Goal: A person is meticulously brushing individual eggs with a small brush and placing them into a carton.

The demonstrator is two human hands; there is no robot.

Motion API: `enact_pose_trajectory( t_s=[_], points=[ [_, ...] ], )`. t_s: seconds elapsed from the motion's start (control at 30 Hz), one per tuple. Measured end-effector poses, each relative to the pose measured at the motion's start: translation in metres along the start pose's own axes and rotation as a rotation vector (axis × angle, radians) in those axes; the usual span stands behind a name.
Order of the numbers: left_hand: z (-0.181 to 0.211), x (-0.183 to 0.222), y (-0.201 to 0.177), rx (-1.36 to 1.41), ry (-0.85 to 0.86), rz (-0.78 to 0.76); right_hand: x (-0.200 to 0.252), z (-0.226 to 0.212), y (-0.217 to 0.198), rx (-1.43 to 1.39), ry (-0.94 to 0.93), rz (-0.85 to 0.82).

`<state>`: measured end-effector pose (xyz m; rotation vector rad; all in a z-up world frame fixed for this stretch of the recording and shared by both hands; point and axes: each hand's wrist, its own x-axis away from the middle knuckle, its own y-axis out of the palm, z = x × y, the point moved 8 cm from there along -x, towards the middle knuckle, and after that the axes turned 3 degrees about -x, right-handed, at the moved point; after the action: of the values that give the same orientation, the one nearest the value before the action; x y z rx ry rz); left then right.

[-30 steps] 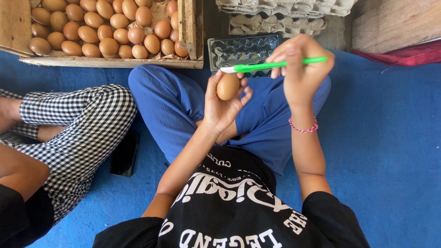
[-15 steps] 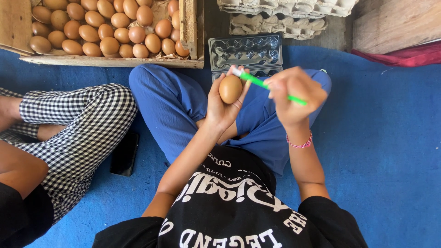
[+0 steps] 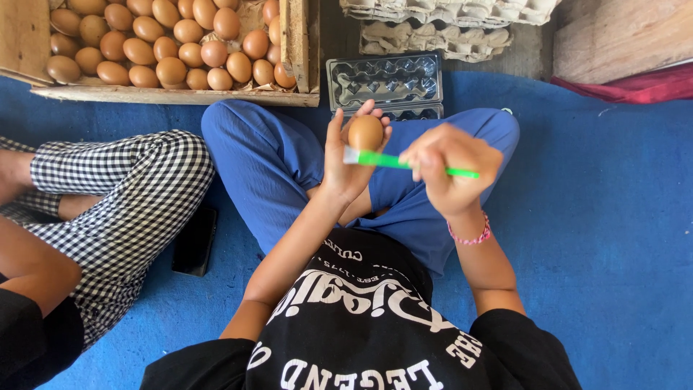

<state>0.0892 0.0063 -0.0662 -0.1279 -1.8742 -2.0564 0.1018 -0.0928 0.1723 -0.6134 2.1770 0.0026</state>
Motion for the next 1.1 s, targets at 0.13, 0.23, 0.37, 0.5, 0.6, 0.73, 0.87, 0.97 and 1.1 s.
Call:
enact_pose_trajectory(
  t_s=[0.13, 0.23, 0.37, 0.5, 0.6, 0.73, 0.87, 0.97, 1.1],
  points=[
    [-0.001, 0.008, 0.009, -0.118, -0.005, 0.016, -0.018, 0.004, 0.000, 0.225, -0.105, -0.031],
    [-0.003, 0.011, 0.016, -0.331, 0.003, 0.053, -0.013, 0.009, 0.017, 0.504, -0.151, -0.224],
    [0.004, 0.019, 0.032, -0.497, 0.011, 0.063, -0.035, 0.009, 0.013, 0.307, 0.074, -0.196],
    [0.003, 0.023, 0.048, -0.537, -0.026, 0.005, -0.045, 0.020, 0.034, 0.310, 0.135, -0.351],
    [0.002, 0.023, 0.049, -0.503, -0.004, -0.099, -0.048, 0.015, 0.044, 0.063, 0.262, -0.413],
    [0.004, 0.026, 0.053, -0.526, -0.020, -0.053, -0.059, 0.009, 0.031, 0.278, 0.104, -0.263],
    [0.004, 0.014, 0.036, -0.447, -0.051, 0.009, -0.049, 0.021, 0.024, 0.103, 0.275, -0.334],
    [-0.004, 0.005, 0.013, -0.137, -0.101, 0.006, -0.037, 0.039, 0.006, -0.088, 0.442, -0.183],
    [-0.006, 0.011, 0.044, 0.234, -0.198, -0.257, -0.014, 0.088, -0.023, -0.142, 0.501, -0.018]
  ],
)
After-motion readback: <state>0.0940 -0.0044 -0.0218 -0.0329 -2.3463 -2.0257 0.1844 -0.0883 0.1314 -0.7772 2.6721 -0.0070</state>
